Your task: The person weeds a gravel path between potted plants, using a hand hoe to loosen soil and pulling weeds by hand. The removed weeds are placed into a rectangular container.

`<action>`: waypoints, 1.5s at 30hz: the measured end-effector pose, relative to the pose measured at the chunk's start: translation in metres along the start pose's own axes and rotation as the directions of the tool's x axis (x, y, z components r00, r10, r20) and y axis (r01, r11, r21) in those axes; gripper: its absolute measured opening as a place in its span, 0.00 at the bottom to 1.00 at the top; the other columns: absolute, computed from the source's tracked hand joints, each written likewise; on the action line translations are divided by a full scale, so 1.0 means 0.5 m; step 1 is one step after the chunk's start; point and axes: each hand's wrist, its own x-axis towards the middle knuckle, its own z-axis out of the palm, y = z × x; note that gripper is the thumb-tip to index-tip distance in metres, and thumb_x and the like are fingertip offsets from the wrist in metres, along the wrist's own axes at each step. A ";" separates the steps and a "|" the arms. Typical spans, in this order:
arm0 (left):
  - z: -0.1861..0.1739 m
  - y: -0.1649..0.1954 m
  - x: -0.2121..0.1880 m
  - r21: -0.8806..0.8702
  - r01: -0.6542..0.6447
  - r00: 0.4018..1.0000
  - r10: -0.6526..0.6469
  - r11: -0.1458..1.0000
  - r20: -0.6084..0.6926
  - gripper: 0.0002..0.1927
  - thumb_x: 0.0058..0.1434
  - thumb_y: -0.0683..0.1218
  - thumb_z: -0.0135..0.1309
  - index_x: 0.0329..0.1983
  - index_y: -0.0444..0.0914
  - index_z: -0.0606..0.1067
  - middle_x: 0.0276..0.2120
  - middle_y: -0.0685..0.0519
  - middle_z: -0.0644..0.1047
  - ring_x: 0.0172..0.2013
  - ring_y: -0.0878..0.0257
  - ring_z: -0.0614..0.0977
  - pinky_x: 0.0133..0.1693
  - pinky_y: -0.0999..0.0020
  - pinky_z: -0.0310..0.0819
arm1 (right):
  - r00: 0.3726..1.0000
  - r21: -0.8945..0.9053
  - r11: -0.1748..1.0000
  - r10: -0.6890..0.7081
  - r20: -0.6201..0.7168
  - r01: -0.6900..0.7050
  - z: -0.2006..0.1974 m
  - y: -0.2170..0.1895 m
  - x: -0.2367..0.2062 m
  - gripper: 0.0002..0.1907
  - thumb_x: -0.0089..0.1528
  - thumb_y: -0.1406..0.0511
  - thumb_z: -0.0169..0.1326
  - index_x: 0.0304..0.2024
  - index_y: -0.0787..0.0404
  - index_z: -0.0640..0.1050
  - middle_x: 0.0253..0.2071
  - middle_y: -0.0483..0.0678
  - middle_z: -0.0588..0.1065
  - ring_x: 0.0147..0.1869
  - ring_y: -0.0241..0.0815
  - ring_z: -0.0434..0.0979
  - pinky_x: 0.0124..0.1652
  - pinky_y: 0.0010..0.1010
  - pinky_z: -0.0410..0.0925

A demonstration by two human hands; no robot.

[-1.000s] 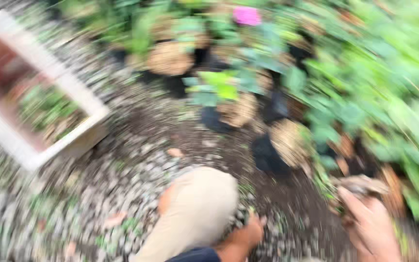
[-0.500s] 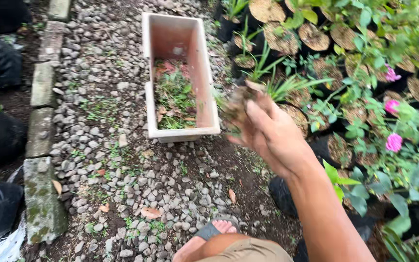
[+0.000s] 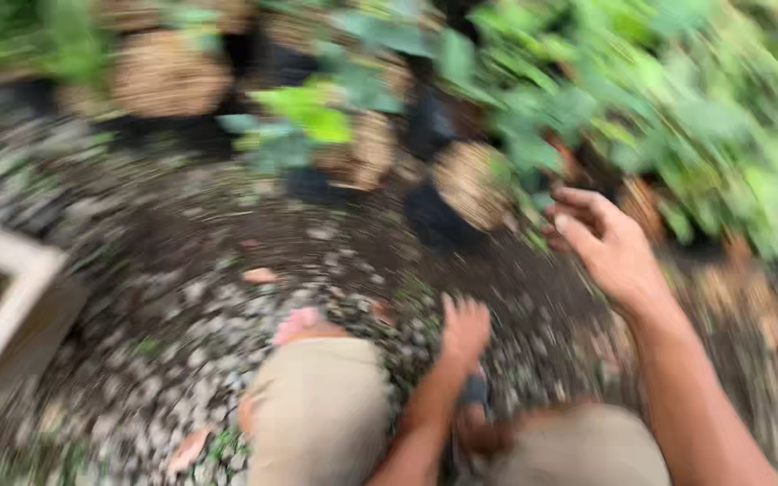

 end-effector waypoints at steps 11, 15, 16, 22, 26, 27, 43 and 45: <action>0.218 0.173 0.080 -0.150 -0.107 0.895 0.161 0.983 0.416 0.40 0.62 0.51 0.56 0.75 0.40 0.53 0.74 0.39 0.53 0.74 0.44 0.52 0.69 0.33 0.39 | 0.185 0.234 0.340 0.842 -0.507 -0.911 0.110 0.982 -0.643 0.58 0.56 0.41 0.69 0.62 0.82 0.59 0.60 0.75 0.64 0.65 0.70 0.67 0.56 0.47 0.65; 0.312 0.207 0.116 -0.092 -0.136 0.840 0.164 0.986 0.517 0.47 0.61 0.53 0.57 0.78 0.40 0.46 0.76 0.36 0.44 0.75 0.41 0.46 0.69 0.34 0.35 | 0.068 0.664 0.345 0.911 -0.406 -0.664 0.175 1.031 -0.622 0.39 0.58 0.43 0.59 0.56 0.68 0.75 0.50 0.62 0.80 0.53 0.54 0.82 0.52 0.42 0.73; 0.331 0.217 0.125 -0.060 -0.130 0.821 0.141 0.990 0.553 0.50 0.61 0.54 0.58 0.79 0.40 0.44 0.76 0.36 0.42 0.75 0.41 0.44 0.70 0.35 0.34 | 0.031 0.683 0.369 0.891 -0.452 -0.630 0.177 1.042 -0.606 0.36 0.59 0.45 0.61 0.53 0.68 0.77 0.49 0.62 0.80 0.52 0.53 0.82 0.52 0.40 0.71; 0.391 0.275 0.161 0.134 -0.156 0.712 0.018 0.978 0.702 0.70 0.54 0.70 0.61 0.77 0.43 0.25 0.75 0.32 0.25 0.74 0.33 0.27 0.69 0.34 0.26 | -0.202 0.921 0.389 0.901 -0.384 -0.020 0.137 1.061 -0.547 0.25 0.58 0.60 0.59 0.51 0.70 0.72 0.40 0.55 0.78 0.41 0.50 0.78 0.42 0.45 0.71; 0.404 0.267 0.174 0.107 -0.173 0.664 0.036 0.979 0.747 0.74 0.51 0.71 0.63 0.76 0.44 0.21 0.74 0.30 0.22 0.73 0.32 0.25 0.68 0.32 0.23 | -0.100 0.690 0.671 0.693 -0.713 -0.271 -0.026 1.082 -0.521 0.29 0.58 0.63 0.58 0.56 0.67 0.63 0.50 0.59 0.73 0.49 0.49 0.76 0.47 0.45 0.72; 0.407 0.262 0.176 0.090 -0.160 0.655 0.037 0.983 0.755 0.74 0.50 0.71 0.63 0.76 0.45 0.21 0.74 0.31 0.22 0.73 0.33 0.24 0.68 0.32 0.22 | -0.085 0.544 0.672 0.588 -0.804 -0.503 -0.091 1.109 -0.510 0.28 0.58 0.63 0.60 0.54 0.69 0.64 0.48 0.62 0.73 0.48 0.54 0.76 0.48 0.46 0.71; 0.421 0.247 0.176 0.042 -0.144 0.645 0.062 0.989 0.762 0.75 0.47 0.70 0.66 0.76 0.45 0.22 0.73 0.29 0.23 0.72 0.31 0.23 0.66 0.31 0.20 | 0.286 0.126 0.342 0.900 -0.329 -0.931 0.141 0.982 -0.824 0.38 0.57 0.63 0.57 0.64 0.65 0.54 0.32 0.68 0.79 0.32 0.67 0.80 0.33 0.54 0.73; 0.426 0.243 0.169 0.068 -0.163 0.655 0.056 0.984 0.754 0.76 0.47 0.71 0.66 0.76 0.46 0.22 0.73 0.29 0.22 0.72 0.31 0.24 0.67 0.32 0.20 | 0.302 0.121 0.422 0.795 -0.527 -0.898 0.107 1.003 -0.855 0.39 0.54 0.65 0.58 0.62 0.70 0.54 0.31 0.71 0.77 0.32 0.70 0.80 0.34 0.53 0.75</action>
